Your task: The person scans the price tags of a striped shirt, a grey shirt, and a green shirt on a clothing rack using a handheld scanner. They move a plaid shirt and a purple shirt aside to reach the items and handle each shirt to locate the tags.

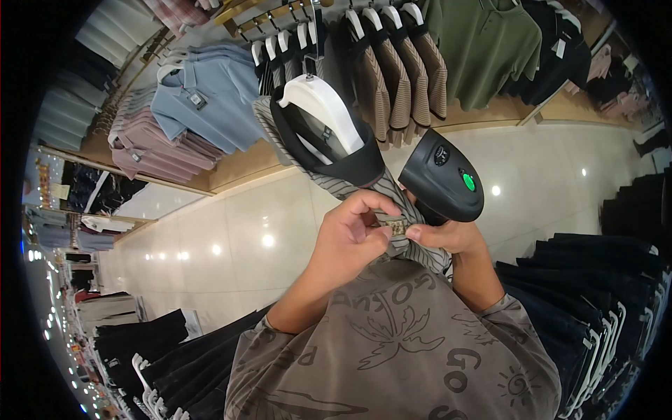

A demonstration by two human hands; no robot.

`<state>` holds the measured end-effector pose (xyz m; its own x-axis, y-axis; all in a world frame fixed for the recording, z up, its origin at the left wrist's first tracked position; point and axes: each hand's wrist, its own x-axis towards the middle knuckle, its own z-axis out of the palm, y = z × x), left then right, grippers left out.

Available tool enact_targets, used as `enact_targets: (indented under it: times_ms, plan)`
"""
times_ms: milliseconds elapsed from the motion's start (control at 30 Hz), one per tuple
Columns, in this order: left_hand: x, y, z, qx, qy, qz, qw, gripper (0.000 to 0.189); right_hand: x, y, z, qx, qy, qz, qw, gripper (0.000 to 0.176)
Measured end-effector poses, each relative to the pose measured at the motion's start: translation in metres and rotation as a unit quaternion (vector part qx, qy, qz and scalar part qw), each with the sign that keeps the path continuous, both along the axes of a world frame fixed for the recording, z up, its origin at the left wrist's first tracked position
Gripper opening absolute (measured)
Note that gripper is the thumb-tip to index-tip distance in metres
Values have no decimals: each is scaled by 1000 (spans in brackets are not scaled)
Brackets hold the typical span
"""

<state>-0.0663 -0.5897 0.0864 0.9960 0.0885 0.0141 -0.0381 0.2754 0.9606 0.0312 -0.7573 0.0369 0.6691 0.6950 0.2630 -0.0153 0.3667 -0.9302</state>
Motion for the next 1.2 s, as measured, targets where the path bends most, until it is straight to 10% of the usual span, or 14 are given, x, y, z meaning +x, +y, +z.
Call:
enact_targets:
  times_ms: [500, 600, 800, 1000, 1200]
  plan:
    - [1, 13, -25, -49, -11, -26, 998, 21, -4, 4, 8, -4, -3, -48, 999, 57]
    - [5, 31, -45, -337, -23, -100, 936, 13, -2, 4, 6, 11, 9, -70, 997, 60]
    - [3, 29, -51, -487, 55, 9, 872, 28, 7, -2, 3, 0, -13, -109, 994, 66]
    - [3, 21, -57, -346, 98, 123, 925, 25, 15, -13, -1, -13, -46, -117, 992, 67]
    - [-11, 37, -71, 268, 66, 164, 947, 19, 23, -25, 3, 42, -93, -108, 989, 69]
